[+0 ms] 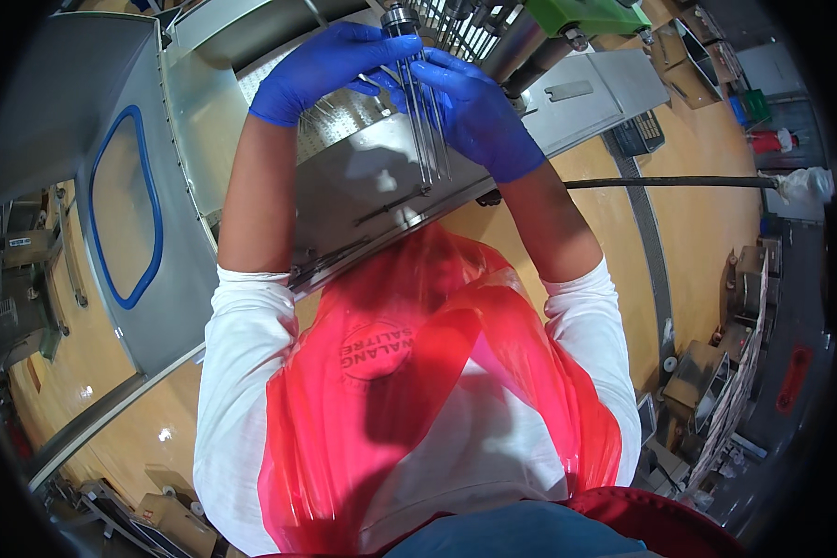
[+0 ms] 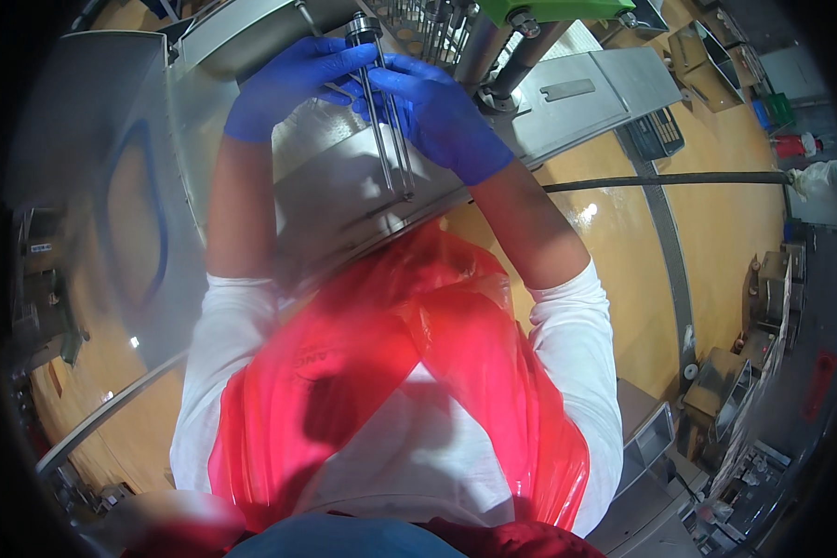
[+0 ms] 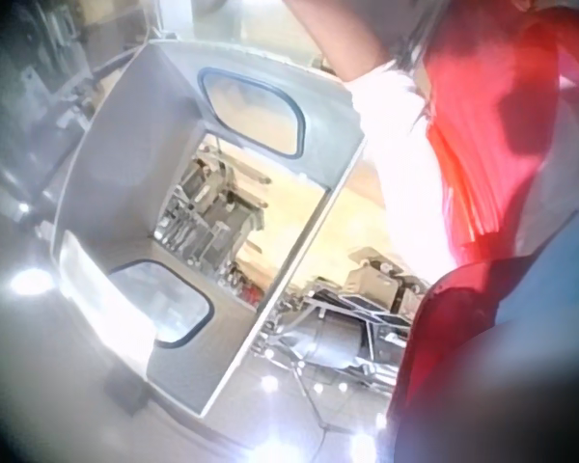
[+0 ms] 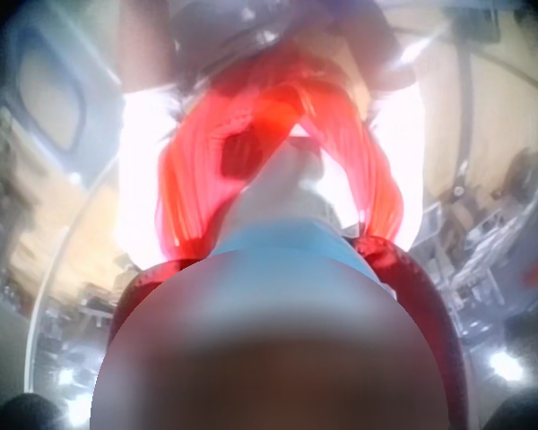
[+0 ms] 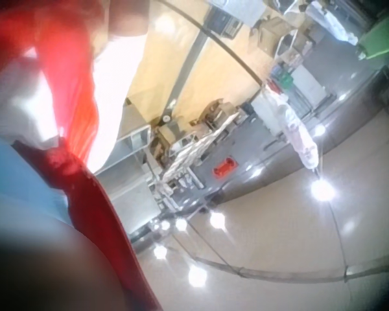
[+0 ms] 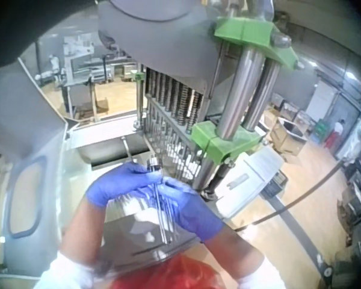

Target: The person walks to a machine and repeatedly inserts metal rods into vertical slots, then removes them and repeats the process. The person handles the rods one at a time and places them back on the machine surface between cycles.

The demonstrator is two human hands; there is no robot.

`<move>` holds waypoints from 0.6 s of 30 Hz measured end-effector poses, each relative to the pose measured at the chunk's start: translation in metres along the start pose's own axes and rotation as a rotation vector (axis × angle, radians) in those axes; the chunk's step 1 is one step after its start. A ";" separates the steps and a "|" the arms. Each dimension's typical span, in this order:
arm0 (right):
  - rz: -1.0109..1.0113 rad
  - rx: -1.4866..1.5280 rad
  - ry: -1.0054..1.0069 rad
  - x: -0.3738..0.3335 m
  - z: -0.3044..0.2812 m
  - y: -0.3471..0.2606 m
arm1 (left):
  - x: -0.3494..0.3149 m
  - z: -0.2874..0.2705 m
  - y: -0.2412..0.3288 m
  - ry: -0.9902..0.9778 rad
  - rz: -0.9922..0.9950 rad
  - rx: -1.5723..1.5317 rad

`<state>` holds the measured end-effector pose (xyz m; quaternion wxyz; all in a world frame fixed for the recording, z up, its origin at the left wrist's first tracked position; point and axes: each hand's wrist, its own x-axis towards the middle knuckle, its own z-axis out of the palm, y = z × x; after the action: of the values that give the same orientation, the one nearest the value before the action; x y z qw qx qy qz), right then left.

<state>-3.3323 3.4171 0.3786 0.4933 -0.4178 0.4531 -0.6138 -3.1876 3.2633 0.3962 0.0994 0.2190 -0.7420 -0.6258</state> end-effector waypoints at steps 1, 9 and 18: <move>-0.173 -0.336 -0.034 0.002 -0.008 0.005 | 0.001 0.000 -0.001 0.018 -0.017 -0.034; -0.850 -1.434 -0.017 0.012 -0.037 0.023 | 0.028 -0.021 -0.033 0.106 0.120 -0.265; -0.173 -0.861 0.237 -0.060 -0.061 0.075 | 0.079 -0.069 -0.075 0.473 0.264 -0.511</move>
<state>-3.3642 3.4772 0.2879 0.1663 -0.5478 0.6839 -0.4521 -3.2135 3.1577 0.3266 0.3994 0.2281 -0.5402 -0.7047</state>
